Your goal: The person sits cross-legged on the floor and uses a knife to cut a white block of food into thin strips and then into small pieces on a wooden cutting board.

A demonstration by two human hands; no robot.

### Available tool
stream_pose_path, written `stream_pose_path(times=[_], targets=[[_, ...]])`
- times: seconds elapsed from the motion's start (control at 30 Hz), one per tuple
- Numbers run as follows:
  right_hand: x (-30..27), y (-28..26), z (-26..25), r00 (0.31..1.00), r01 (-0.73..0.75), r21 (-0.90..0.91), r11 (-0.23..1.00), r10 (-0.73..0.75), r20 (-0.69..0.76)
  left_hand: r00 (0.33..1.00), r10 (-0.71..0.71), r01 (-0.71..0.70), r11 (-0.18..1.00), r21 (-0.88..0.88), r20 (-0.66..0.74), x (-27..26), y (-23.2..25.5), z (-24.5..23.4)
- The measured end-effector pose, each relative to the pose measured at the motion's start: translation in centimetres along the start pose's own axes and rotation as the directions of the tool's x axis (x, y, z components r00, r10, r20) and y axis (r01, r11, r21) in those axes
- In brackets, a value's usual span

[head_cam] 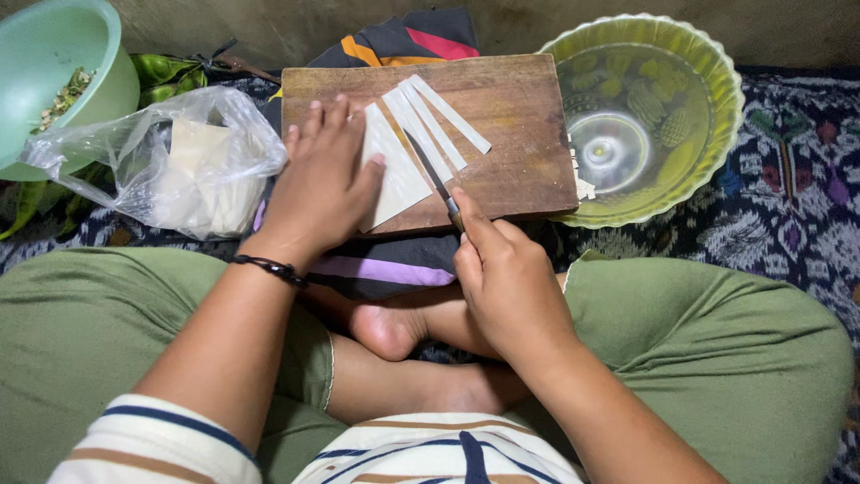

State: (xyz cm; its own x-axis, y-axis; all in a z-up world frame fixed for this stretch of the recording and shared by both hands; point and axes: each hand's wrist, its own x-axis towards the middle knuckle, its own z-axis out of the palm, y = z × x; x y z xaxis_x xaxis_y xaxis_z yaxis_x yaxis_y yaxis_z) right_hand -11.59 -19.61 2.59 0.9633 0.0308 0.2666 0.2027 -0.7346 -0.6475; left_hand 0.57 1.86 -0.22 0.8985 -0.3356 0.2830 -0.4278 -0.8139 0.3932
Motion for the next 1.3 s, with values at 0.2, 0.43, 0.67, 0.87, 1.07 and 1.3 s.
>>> stream_pose_path(times=[0.2,0.43,0.67,0.87,1.07,1.3], targets=[[1.5,-0.3,0.4,0.996,0.094,-0.001,0.996,-0.094,-0.011,0.996,-0.073,0.074,0.997,-0.005,0.059,0.3,-2.1,-1.8],[3.3,-1.2,1.3,0.986,0.168,-0.01,0.986,-0.168,0.013,0.989,0.035,-0.037,0.999,0.011,0.141,0.4,-2.1,-2.5],[3.7,-1.8,1.9,0.985,0.17,-0.028,0.985,-0.169,0.029,0.989,0.069,-0.079,0.995,0.069,0.13,0.8,-1.6,-2.2],[3.7,-1.8,1.9,0.985,0.169,-0.037,0.985,-0.167,0.035,0.977,0.168,-0.19,0.967,0.168,0.132,0.4,-1.9,-2.6],[3.7,-1.7,2.0,0.984,0.179,-0.034,0.983,-0.179,0.021,0.951,0.263,-0.292,0.938,0.187,0.164,0.2,-2.4,-3.5],[3.9,-1.8,2.2,0.986,0.163,-0.041,0.986,-0.162,0.027,0.979,0.162,-0.182,0.968,0.17,0.127,0.0,-1.7,-2.1]])
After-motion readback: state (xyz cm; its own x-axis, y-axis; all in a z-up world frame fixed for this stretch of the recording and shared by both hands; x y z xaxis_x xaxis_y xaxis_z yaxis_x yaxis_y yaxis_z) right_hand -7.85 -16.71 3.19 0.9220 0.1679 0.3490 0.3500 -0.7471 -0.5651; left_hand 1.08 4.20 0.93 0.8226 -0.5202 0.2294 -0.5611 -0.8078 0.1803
